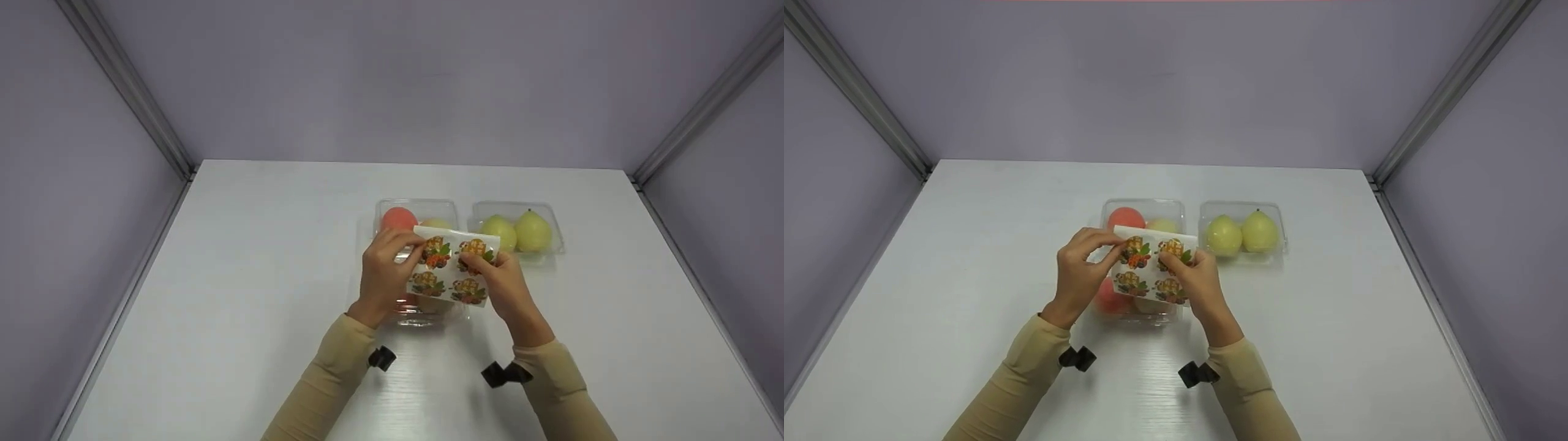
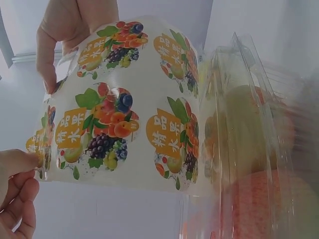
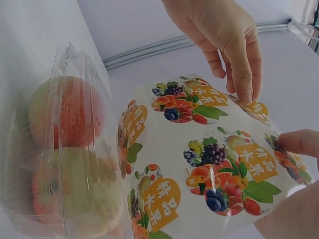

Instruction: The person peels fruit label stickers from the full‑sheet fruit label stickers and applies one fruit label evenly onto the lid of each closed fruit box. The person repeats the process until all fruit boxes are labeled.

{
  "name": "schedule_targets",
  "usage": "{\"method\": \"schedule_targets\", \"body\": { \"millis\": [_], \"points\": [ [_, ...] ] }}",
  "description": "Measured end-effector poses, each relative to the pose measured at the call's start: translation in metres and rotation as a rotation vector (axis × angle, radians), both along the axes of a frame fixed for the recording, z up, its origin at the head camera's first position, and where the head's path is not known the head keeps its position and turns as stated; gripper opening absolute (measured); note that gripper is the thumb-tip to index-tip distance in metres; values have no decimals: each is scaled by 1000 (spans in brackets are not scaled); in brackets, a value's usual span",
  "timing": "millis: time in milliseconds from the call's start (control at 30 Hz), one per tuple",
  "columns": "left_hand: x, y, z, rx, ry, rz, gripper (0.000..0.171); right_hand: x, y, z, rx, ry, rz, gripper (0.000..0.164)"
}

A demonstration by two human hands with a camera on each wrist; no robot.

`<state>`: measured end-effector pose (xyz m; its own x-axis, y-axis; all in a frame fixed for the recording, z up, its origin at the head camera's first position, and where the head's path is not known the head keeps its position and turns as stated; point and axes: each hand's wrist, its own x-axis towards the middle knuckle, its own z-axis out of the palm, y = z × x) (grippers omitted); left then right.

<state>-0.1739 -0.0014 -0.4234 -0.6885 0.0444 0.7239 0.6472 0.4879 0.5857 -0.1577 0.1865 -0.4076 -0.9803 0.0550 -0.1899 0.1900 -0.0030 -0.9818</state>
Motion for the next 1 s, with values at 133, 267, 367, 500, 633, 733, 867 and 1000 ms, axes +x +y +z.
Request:
{"method": "schedule_targets", "body": {
  "millis": [133, 267, 367, 500, 633, 733, 867, 1000],
  "points": [
    [-1, 0, 0, 11, 34, -17, 4, 0, 2, 2, 4, -21, -20, 14],
    [-2, 0, 0, 19, 59, -39, 5, -1, 3, 3, 1, -21, -19, 15],
    [-2, 0, -1, 16, 68, -54, 5, -1, 5, 3, -13, -12, -20, 12],
    [-1, 0, -1, 12, 63, -67, 5, -1, 6, 2, -30, 0, -30, 11],
    [0, 0, -1, 9, 58, -70, 5, -2, 7, 1, -41, 11, -25, 11],
    [0, 0, -1, 5, 64, -72, 5, -2, 7, 2, -52, 19, -26, 11],
    [1, -1, 1, 3, 74, -84, 5, -3, 7, 3, -48, 23, -34, 11],
    [2, -1, 2, 2, 78, -101, 5, -4, 7, 4, -43, 25, -36, 13]
  ]
}}
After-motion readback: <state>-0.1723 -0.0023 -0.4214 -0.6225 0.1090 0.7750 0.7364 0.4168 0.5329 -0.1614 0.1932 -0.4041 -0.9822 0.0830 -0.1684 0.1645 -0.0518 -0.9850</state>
